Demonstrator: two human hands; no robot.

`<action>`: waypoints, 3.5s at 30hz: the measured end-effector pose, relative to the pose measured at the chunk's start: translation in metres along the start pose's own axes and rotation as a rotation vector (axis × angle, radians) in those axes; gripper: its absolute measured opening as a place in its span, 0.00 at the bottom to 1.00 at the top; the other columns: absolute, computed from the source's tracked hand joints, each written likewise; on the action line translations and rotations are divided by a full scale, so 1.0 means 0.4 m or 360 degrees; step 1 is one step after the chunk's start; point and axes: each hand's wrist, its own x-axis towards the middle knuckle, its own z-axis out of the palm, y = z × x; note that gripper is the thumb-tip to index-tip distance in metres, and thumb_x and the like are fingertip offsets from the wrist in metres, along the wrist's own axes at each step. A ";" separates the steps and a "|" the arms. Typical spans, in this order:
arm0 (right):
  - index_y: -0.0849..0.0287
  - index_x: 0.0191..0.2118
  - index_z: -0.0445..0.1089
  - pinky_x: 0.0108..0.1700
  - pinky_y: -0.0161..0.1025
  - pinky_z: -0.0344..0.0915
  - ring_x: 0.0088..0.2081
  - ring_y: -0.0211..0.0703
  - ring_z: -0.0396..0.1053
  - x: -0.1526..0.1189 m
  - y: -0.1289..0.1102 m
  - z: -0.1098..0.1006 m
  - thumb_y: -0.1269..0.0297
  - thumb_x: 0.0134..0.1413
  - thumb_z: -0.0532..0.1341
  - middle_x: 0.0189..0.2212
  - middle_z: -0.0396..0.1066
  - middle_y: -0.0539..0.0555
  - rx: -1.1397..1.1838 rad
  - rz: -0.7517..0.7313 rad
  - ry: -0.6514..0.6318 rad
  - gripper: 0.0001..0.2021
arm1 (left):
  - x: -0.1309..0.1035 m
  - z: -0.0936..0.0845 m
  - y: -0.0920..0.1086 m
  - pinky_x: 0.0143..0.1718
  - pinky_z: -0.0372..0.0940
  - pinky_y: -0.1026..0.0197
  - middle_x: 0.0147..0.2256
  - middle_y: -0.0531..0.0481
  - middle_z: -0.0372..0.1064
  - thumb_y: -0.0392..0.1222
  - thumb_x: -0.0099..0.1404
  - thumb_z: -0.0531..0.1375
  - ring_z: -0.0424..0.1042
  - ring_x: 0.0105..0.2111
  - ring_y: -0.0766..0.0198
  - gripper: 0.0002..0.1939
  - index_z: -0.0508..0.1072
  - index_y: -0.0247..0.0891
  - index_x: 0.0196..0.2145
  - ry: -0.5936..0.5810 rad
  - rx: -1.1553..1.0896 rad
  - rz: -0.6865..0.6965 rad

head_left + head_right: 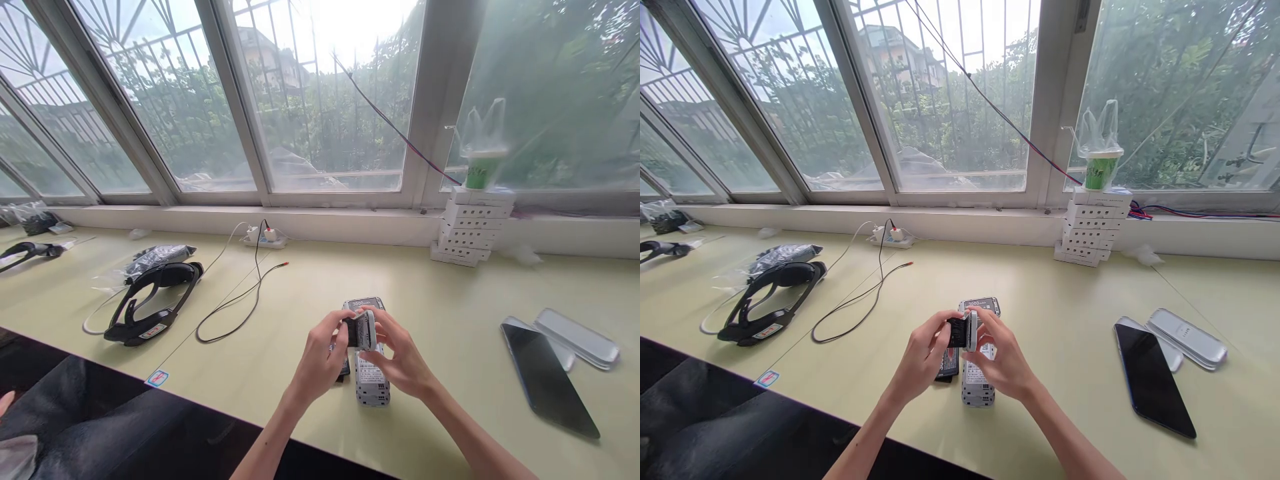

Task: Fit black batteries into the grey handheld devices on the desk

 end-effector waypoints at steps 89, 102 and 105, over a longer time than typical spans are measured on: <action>0.48 0.58 0.62 0.49 0.51 0.73 0.48 0.50 0.72 0.005 0.004 0.006 0.65 0.57 0.64 0.54 0.68 0.56 -0.0229 -0.0070 0.0364 0.24 | 0.062 0.061 0.045 0.52 0.66 0.52 0.49 0.47 0.71 0.38 0.65 0.56 0.68 0.50 0.55 0.15 0.69 0.43 0.50 0.0090 0.0325 0.0140; 0.49 0.62 0.58 0.49 0.47 0.73 0.48 0.49 0.73 0.008 -0.012 -0.010 0.60 0.57 0.65 0.48 0.72 0.55 0.0122 0.0037 0.0182 0.28 | 0.071 -0.005 0.043 0.39 0.70 0.59 0.46 0.45 0.69 0.45 0.72 0.51 0.71 0.38 0.62 0.14 0.68 0.43 0.51 -0.0294 0.0032 0.0141; 0.50 0.62 0.58 0.41 0.43 0.74 0.43 0.48 0.73 0.011 -0.012 -0.016 0.54 0.57 0.64 0.49 0.71 0.56 0.0269 0.0111 0.0142 0.29 | 0.089 -0.045 0.015 0.30 0.68 0.63 0.39 0.47 0.69 0.50 0.67 0.59 0.69 0.31 0.66 0.17 0.67 0.40 0.50 -0.0565 -0.0327 -0.0004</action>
